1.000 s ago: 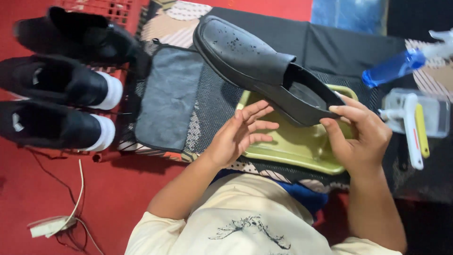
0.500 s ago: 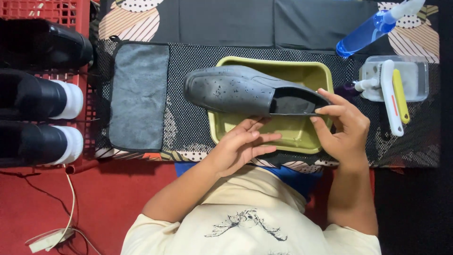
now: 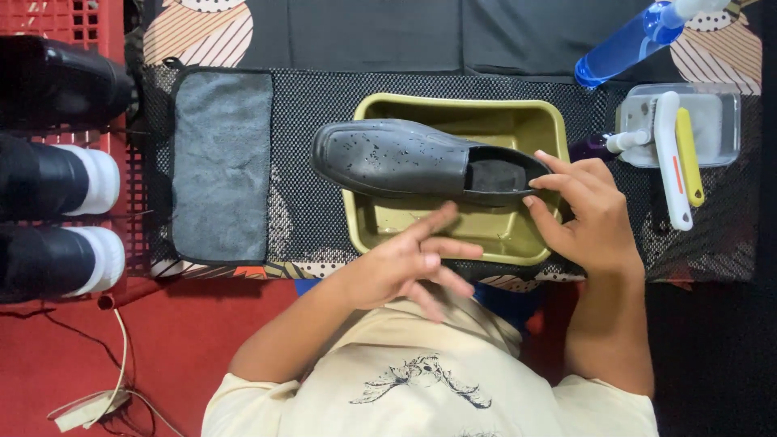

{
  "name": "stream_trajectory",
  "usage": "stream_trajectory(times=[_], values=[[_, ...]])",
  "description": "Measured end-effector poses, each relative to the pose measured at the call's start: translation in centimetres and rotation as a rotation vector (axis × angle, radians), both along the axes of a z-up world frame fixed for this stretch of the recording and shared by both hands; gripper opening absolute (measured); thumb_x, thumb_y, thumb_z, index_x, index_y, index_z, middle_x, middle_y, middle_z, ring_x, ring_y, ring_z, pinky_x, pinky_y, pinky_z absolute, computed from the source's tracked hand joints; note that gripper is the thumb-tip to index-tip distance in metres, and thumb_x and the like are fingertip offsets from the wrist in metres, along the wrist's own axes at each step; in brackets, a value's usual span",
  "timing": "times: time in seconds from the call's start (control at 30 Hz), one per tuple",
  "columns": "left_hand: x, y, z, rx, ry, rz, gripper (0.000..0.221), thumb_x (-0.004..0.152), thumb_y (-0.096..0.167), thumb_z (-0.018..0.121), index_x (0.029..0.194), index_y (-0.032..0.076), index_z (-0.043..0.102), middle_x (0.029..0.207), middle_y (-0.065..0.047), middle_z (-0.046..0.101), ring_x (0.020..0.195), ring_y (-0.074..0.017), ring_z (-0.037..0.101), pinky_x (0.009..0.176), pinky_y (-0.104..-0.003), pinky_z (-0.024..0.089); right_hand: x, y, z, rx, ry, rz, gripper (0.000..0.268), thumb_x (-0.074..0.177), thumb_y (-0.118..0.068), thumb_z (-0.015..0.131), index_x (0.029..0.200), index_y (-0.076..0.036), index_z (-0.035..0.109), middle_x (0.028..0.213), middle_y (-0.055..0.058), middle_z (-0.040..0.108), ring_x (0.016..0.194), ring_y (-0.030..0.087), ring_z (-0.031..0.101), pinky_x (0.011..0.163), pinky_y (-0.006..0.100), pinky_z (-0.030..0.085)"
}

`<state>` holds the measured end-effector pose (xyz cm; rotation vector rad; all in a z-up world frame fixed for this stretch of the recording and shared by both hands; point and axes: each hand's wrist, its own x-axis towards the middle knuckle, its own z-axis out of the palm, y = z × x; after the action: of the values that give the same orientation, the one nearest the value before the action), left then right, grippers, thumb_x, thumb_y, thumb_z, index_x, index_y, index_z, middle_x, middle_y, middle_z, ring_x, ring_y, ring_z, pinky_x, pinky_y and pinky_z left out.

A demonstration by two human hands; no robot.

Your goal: Cleaning a black leather shoe by spraying it with a cleaning solution, scrubbing it with a brush, and wiping it with a cloth.

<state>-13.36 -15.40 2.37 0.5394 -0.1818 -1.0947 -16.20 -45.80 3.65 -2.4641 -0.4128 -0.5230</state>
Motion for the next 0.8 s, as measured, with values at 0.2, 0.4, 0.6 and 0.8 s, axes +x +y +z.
stream_trajectory(times=[0.2, 0.4, 0.6, 0.8], values=[[2.9, 5.7, 4.5, 0.176, -0.935, -0.146, 0.061, 0.105, 0.017, 0.061, 0.159, 0.008, 0.034, 0.140, -0.011, 0.067, 0.070, -0.0040, 0.051, 0.064, -0.018, 0.048, -0.2, -0.7, -0.3, -0.083, 0.112, -0.006, 0.013, 0.094, 0.000, 0.075, 0.106, 0.006, 0.074, 0.129, 0.025, 0.072, 0.091, 0.033, 0.058, 0.091, 0.042, 0.049], [5.9, 7.7, 3.5, 0.742, -1.485, 0.874, 0.037, 0.100, 0.035, 0.066, 0.120, 0.005, 0.059, 0.104, -0.011, 0.067, 0.089, -0.0211, 0.062, 0.079, -0.031, 0.054, -0.1, -0.2, 0.2, -0.077, 0.061, -0.012, 0.015, 0.093, 0.006, 0.074, 0.108, 0.004, 0.075, 0.129, 0.026, 0.071, 0.096, 0.034, 0.063, 0.095, 0.043, 0.047], [9.0, 8.1, 1.1, 1.015, -1.466, 0.422, 0.106, 0.084, 0.051, 0.083, 0.163, 0.010, 0.025, 0.166, -0.014, 0.035, 0.154, -0.0364, 0.033, 0.130, -0.055, 0.024, 0.5, 0.6, 0.8, -0.056, 0.014, 0.004, 0.013, 0.093, 0.013, 0.070, 0.100, 0.002, 0.075, 0.116, 0.021, 0.073, 0.093, 0.035, 0.063, 0.090, 0.044, 0.048], [9.9, 7.4, 0.3, 0.934, -1.472, 0.509, 0.078, 0.085, 0.038, 0.086, 0.145, 0.004, 0.050, 0.142, -0.013, 0.061, 0.135, -0.0331, 0.055, 0.119, -0.049, 0.044, 0.1, -0.6, 0.8, -0.081, 0.036, 0.006, 0.018, 0.095, 0.014, 0.063, 0.101, 0.002, 0.075, 0.105, 0.019, 0.073, 0.086, 0.035, 0.061, 0.086, 0.044, 0.048]])
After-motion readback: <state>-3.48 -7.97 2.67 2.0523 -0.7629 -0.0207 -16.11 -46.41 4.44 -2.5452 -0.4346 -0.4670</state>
